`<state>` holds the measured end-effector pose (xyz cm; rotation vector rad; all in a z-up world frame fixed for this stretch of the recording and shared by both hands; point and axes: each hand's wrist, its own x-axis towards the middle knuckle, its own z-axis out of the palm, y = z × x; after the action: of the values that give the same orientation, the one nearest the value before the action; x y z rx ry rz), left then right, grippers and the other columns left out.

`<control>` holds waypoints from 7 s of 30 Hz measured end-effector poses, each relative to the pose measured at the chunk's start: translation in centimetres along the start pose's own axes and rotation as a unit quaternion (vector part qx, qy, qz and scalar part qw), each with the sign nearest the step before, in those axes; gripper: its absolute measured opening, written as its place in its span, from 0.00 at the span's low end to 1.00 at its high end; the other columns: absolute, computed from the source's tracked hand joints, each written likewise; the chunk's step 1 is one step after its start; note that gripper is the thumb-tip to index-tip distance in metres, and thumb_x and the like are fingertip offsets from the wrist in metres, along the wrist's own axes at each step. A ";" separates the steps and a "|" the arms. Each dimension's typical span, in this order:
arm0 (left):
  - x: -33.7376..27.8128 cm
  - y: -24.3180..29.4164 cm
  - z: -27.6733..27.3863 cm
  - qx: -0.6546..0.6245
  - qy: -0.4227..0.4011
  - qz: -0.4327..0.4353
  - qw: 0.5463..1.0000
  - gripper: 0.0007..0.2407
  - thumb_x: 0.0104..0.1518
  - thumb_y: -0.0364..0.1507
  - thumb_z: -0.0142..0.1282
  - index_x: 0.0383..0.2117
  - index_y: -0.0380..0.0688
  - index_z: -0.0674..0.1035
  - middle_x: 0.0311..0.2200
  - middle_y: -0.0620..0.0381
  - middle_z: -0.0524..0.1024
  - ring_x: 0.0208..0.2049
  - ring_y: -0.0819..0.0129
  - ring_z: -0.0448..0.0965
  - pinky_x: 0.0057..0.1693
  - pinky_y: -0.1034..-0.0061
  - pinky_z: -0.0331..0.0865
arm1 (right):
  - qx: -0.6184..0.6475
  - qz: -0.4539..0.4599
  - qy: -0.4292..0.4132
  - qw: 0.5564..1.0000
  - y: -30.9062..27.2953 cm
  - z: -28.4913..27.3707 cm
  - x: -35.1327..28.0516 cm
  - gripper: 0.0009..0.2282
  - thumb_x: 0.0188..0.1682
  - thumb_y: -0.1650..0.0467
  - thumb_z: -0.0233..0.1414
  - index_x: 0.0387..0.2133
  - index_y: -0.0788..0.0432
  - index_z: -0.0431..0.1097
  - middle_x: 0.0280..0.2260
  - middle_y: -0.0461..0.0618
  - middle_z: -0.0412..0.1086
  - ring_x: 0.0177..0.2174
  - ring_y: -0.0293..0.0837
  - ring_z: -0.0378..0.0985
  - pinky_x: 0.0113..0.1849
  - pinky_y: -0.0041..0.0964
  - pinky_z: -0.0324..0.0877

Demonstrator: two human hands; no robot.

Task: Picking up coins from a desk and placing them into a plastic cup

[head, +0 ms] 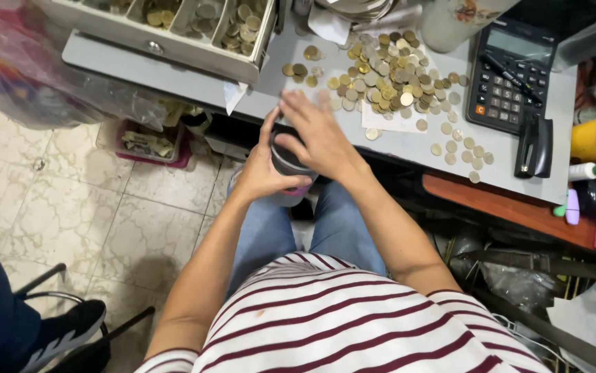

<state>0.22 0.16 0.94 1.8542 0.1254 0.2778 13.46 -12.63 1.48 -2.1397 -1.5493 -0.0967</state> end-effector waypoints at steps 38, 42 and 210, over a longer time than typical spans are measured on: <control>0.0 -1.2 0.8 -0.015 -0.007 -0.024 1.000 0.59 0.31 0.34 0.79 0.71 0.57 0.44 0.58 0.30 0.70 0.58 0.29 0.69 0.63 0.41 0.65 | 0.056 -0.038 -0.026 0.997 -0.9 -2.6 -1.9 0.21 0.53 0.53 0.51 0.52 0.50 0.70 0.57 0.51 0.69 0.62 0.56 0.63 0.58 0.83 0.23; -0.1 -1.4 0.8 -0.018 -0.011 -0.051 0.998 0.59 0.30 0.35 0.80 0.72 0.55 0.44 0.55 0.31 0.72 0.55 0.34 0.74 0.61 0.45 0.68 | -0.008 0.050 0.026 0.998 2.0 -4.3 3.8 0.31 0.53 0.47 0.49 0.61 0.55 0.62 0.61 0.58 0.62 0.63 0.60 0.60 0.58 0.86 0.35; 1.3 3.0 8.6 -0.002 -0.131 -0.013 0.991 0.54 0.32 0.37 0.79 0.70 0.55 0.52 0.54 0.37 0.74 0.56 0.38 0.75 0.61 0.47 0.68 | -0.016 0.135 0.085 0.987 3.5 -9.0 -10.6 0.35 0.51 0.48 0.57 0.67 0.52 0.58 0.69 0.51 0.53 0.69 0.56 0.44 0.65 0.63 0.29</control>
<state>3.52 -8.46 1.61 1.8655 -0.0327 0.0139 14.92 -26.56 4.54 -2.2799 -1.1583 -0.2081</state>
